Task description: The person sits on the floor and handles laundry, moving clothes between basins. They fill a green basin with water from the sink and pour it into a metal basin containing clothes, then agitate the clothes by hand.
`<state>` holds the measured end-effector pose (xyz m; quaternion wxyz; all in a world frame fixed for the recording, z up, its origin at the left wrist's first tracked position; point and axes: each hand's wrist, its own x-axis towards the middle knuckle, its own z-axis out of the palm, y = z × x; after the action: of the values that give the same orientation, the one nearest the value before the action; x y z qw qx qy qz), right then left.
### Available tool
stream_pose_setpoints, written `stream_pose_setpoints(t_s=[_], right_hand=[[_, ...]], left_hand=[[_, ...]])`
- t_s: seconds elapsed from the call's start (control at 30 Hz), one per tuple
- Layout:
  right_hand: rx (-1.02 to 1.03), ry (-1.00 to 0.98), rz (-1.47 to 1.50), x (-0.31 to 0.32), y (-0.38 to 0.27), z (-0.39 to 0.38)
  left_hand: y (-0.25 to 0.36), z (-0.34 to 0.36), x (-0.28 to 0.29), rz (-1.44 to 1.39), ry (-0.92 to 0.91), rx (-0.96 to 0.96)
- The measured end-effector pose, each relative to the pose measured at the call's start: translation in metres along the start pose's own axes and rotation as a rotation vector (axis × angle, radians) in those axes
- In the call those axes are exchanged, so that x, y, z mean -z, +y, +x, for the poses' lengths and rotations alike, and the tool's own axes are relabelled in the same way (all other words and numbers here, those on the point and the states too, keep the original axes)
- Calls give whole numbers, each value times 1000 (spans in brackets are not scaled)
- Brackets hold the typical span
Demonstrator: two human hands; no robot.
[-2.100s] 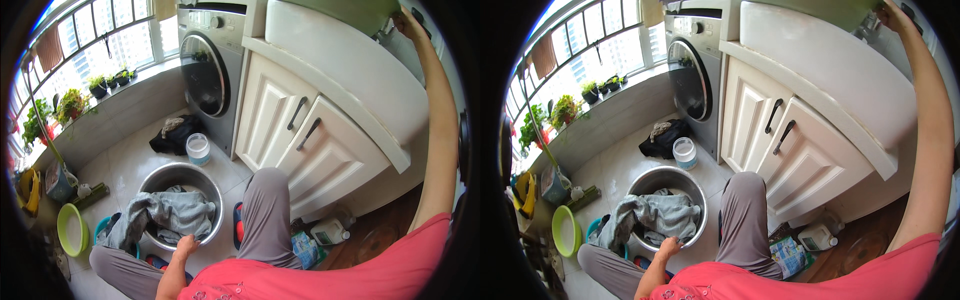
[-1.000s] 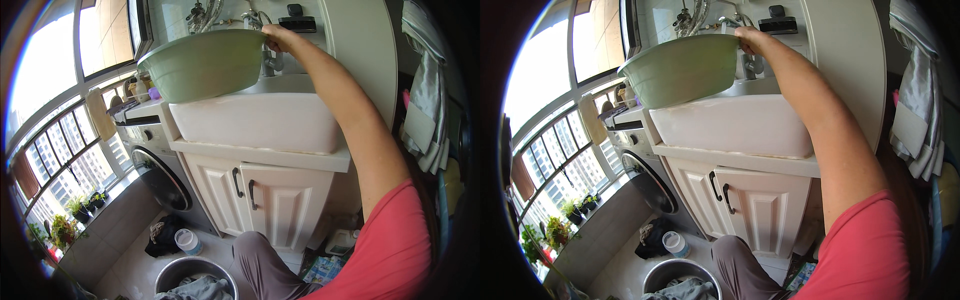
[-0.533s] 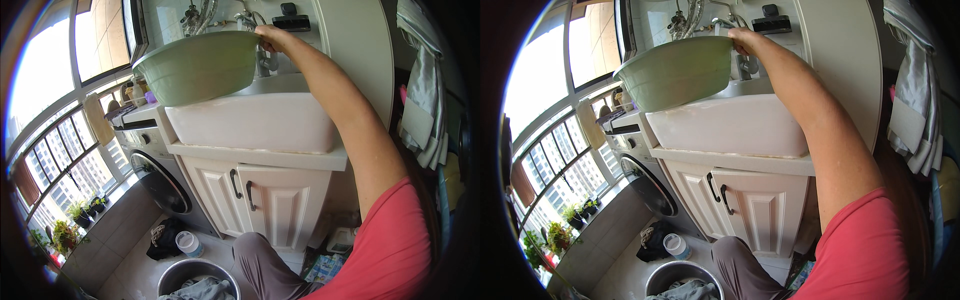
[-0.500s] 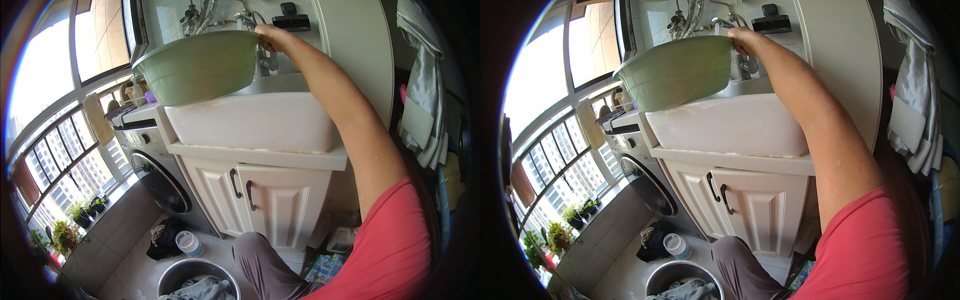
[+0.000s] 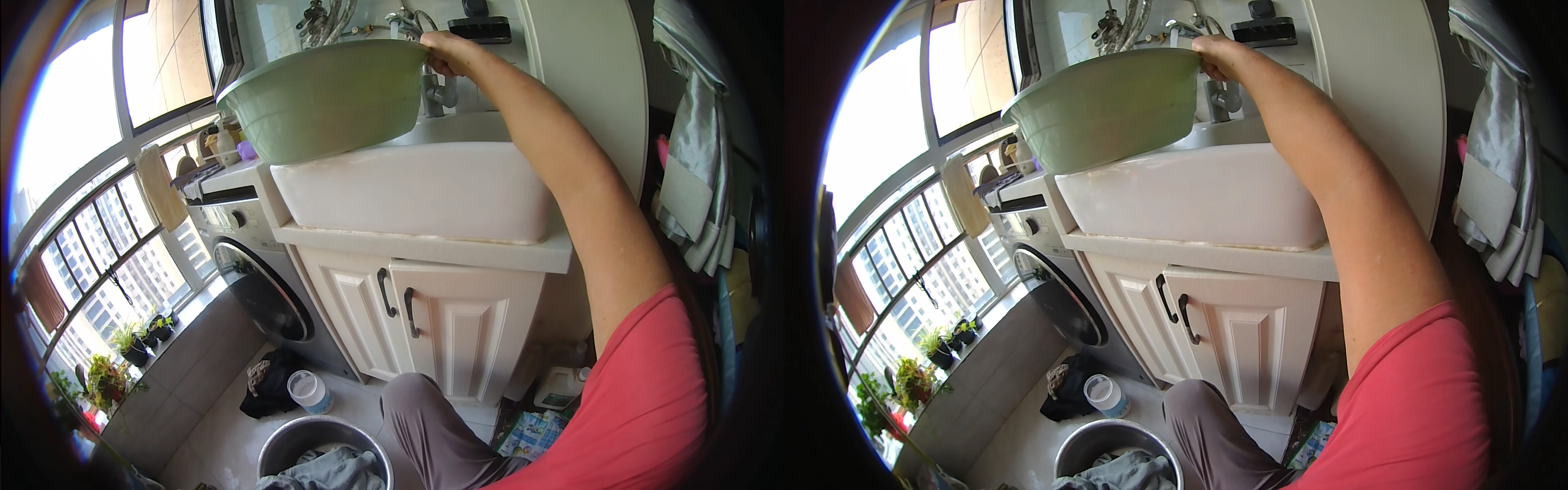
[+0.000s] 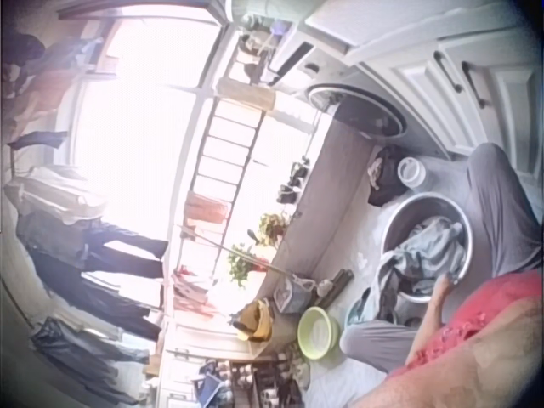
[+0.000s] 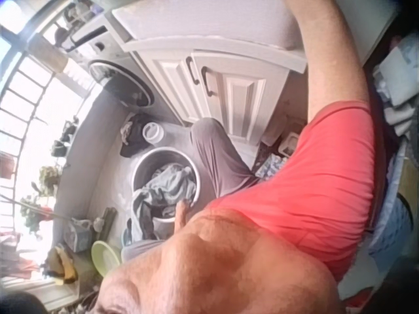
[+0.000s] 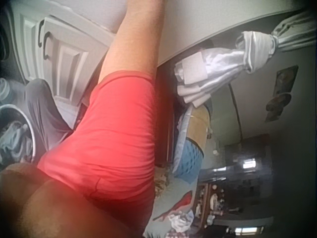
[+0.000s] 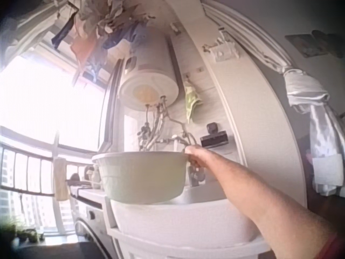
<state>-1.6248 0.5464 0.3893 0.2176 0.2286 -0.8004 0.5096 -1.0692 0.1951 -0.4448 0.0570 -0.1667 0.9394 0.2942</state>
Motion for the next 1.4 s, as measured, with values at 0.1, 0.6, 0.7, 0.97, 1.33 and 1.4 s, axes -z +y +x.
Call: stream_pose_setpoints(t_s=[0.1,0.6,0.7,0.97,1.33,1.4], right_hand=[[33,-9,21,-10,-11,-15],[-42,19,22,1,-3,-4],[-10,-9,-11,-12,-12,-4],[-4,-13,-96,3,-1,0],[-18,8,14,-4,-1,2],[-15,3,-15,-2,-4,-3]], left_hand=[[24,-12,15,-66,-9,49],[-22,3,-16,70,54,-76],[-7,-3,-16,61,9,10],[-58,11,-46,227,27,-191],[-8,-1,-9,34,19,16],[-12,0,-11,46,34,-16]])
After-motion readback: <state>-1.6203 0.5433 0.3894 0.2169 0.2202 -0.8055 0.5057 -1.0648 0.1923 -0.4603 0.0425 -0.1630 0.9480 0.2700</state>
